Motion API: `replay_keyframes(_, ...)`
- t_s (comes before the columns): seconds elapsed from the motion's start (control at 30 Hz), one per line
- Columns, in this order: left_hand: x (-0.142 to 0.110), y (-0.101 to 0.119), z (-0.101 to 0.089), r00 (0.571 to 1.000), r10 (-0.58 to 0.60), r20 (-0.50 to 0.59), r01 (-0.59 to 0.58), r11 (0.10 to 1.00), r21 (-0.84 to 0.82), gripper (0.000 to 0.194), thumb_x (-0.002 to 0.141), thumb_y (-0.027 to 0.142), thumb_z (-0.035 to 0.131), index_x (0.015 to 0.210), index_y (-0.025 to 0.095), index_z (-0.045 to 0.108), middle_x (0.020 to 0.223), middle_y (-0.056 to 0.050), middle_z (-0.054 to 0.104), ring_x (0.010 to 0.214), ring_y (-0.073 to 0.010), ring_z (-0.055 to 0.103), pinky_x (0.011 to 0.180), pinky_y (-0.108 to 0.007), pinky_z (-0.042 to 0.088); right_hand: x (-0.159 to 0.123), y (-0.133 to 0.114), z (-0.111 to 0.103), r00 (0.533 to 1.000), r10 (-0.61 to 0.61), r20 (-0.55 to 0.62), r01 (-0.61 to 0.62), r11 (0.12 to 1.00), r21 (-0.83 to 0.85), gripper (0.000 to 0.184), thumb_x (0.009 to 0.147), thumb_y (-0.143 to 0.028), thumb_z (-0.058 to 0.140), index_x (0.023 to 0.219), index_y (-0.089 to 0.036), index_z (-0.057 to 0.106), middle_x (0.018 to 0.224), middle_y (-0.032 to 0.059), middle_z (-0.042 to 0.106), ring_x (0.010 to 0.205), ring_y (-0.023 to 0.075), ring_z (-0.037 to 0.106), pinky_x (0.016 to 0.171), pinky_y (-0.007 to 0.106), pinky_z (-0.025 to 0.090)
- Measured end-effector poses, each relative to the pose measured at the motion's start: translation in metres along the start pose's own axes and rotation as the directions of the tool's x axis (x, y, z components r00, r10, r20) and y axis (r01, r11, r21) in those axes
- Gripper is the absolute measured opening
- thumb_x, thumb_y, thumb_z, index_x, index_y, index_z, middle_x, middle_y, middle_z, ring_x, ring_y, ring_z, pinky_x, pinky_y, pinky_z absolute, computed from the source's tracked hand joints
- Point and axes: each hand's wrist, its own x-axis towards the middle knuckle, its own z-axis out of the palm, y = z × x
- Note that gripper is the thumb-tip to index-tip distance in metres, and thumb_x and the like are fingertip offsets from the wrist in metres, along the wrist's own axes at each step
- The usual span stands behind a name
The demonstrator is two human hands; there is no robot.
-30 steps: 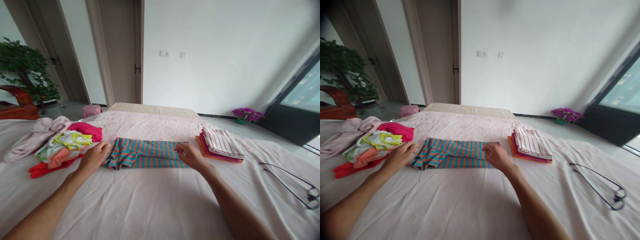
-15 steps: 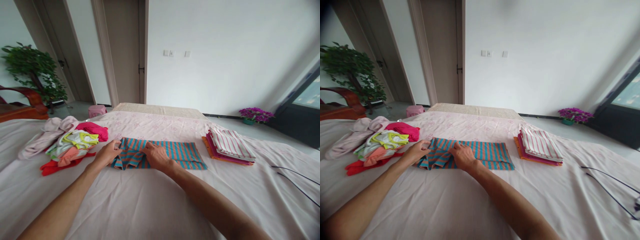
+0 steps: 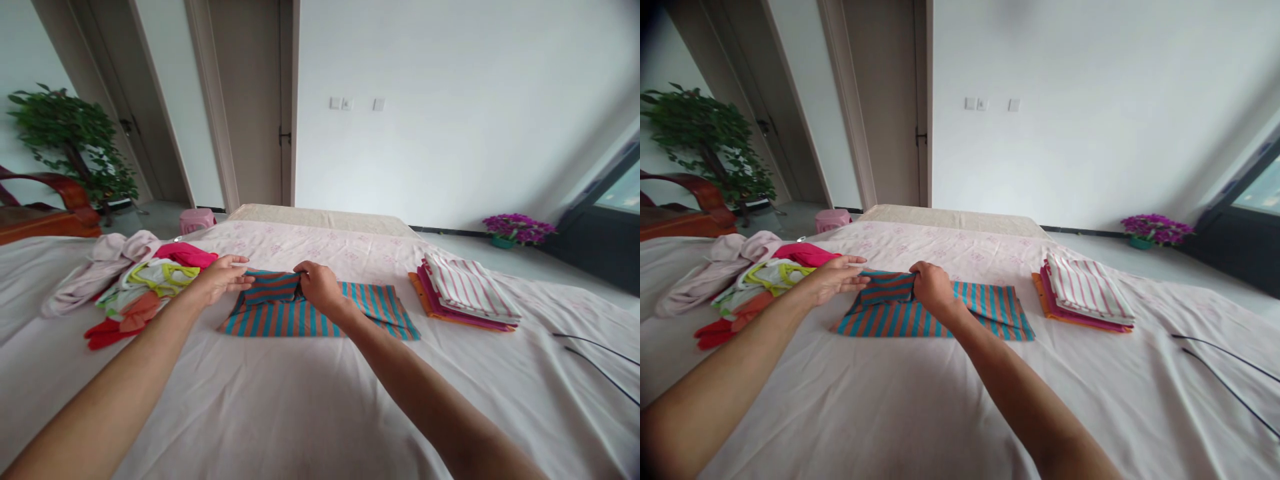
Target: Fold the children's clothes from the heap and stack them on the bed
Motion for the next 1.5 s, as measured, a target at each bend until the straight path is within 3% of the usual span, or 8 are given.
replay_keyframes(0.17,0.004,0.007,-0.001,0.999,-0.034,0.038,0.037,0.994,-0.098,0.04,0.075,0.018,0.074,0.109,0.017,0.052,0.092,-0.008,0.071,0.082,-0.0198,0.073,0.08,-0.041,0.06,-0.001,-0.001,0.005,0.994,-0.109,-0.027,0.11,0.993,0.052,0.033,0.083,-0.016,0.053,0.113,-0.017,0.066,0.11,0.0072,0.067,0.099,0.0183,0.061,0.089,0.026,0.046)
replay_keyframes(0.37,-0.007,-0.004,0.002,1.0,-0.009,0.026,0.011,0.994,-0.11,0.039,0.07,0.023,0.076,0.103,0.018,0.055,0.092,-0.005,0.072,0.085,-0.0177,0.072,0.083,-0.036,0.057,-0.011,-0.001,0.012,0.979,-0.191,0.064,0.201,0.944,-0.261,0.03,0.089,-0.015,0.049,0.115,-0.02,0.064,0.111,0.0098,0.06,0.102,0.0228,0.056,0.087,0.033,0.044)
replay_keyframes(0.57,-0.024,-0.037,-0.013,0.998,0.042,0.056,-0.053,0.973,0.225,0.036,0.066,0.034,0.071,0.096,0.017,0.061,0.086,-0.005,0.073,0.083,-0.022,0.071,0.074,-0.033,0.055,-0.042,0.0,0.015,0.94,-0.273,0.204,0.334,0.858,-0.39,0.024,0.089,-0.014,0.05,0.104,-0.022,0.066,0.102,0.0081,0.062,0.095,0.0232,0.055,0.079,0.033,0.041)
replay_keyframes(0.73,-0.031,-0.056,-0.027,0.983,0.172,0.063,-0.165,0.684,0.711,0.033,0.072,0.039,0.06,0.098,0.02,0.063,0.076,-0.001,0.068,0.072,-0.0223,0.067,0.06,-0.031,0.049,-0.072,0.014,-0.006,0.943,-0.265,0.204,0.323,0.878,-0.353,0.031,0.088,-0.014,0.05,0.113,-0.025,0.064,0.107,0.006,0.063,0.096,0.0211,0.056,0.08,0.031,0.039)
replay_keyframes(0.87,-0.047,-0.052,-0.012,0.847,0.466,0.255,-0.437,0.337,0.834,0.026,0.076,0.034,0.062,0.1,0.026,0.065,0.107,-0.004,0.067,0.102,-0.0248,0.063,0.086,-0.035,0.05,-0.095,0.048,-0.043,0.986,-0.108,0.129,0.152,0.898,-0.414,0.036,0.084,-0.009,0.049,0.112,-0.025,0.065,0.105,0.0068,0.064,0.099,0.0218,0.055,0.082,0.031,0.037)
replay_keyframes(1.03,-0.051,-0.055,0.017,0.722,0.481,0.497,-0.594,0.064,0.802,0.033,0.076,0.01,0.054,0.103,0.026,0.066,0.104,-0.005,0.067,0.104,-0.0248,0.059,0.093,-0.039,0.046,-0.116,0.096,-0.077,0.987,0.101,0.128,-0.013,0.831,-0.556,0.029,0.082,-0.007,0.05,0.101,-0.022,0.067,0.1,0.0074,0.066,0.097,0.0228,0.056,0.081,0.032,0.035)
replay_keyframes(1.33,-0.034,-0.07,0.015,0.715,0.467,0.52,-0.613,0.064,0.787,0.04,0.08,0.004,0.04,0.105,0.023,0.065,0.102,-0.006,0.066,0.101,-0.0213,0.062,0.092,-0.035,0.047,-0.121,0.138,-0.1,0.999,0.035,0.0,-0.029,0.821,-0.571,0.027,0.09,-0.011,0.045,0.097,-0.022,0.069,0.098,0.0079,0.065,0.095,0.0214,0.054,0.082,0.03,0.037)
replay_keyframes(1.5,-0.046,-0.055,0.016,0.789,0.355,0.502,-0.556,0.062,0.829,0.033,0.08,0.012,0.047,0.105,0.024,0.065,0.105,-0.004,0.07,0.101,-0.0206,0.064,0.088,-0.033,0.046,-0.135,0.152,-0.103,0.995,0.019,0.096,0.038,0.828,-0.559,0.03,0.083,-0.006,0.046,0.092,-0.022,0.07,0.092,0.0058,0.066,0.091,0.0205,0.053,0.08,0.029,0.036)
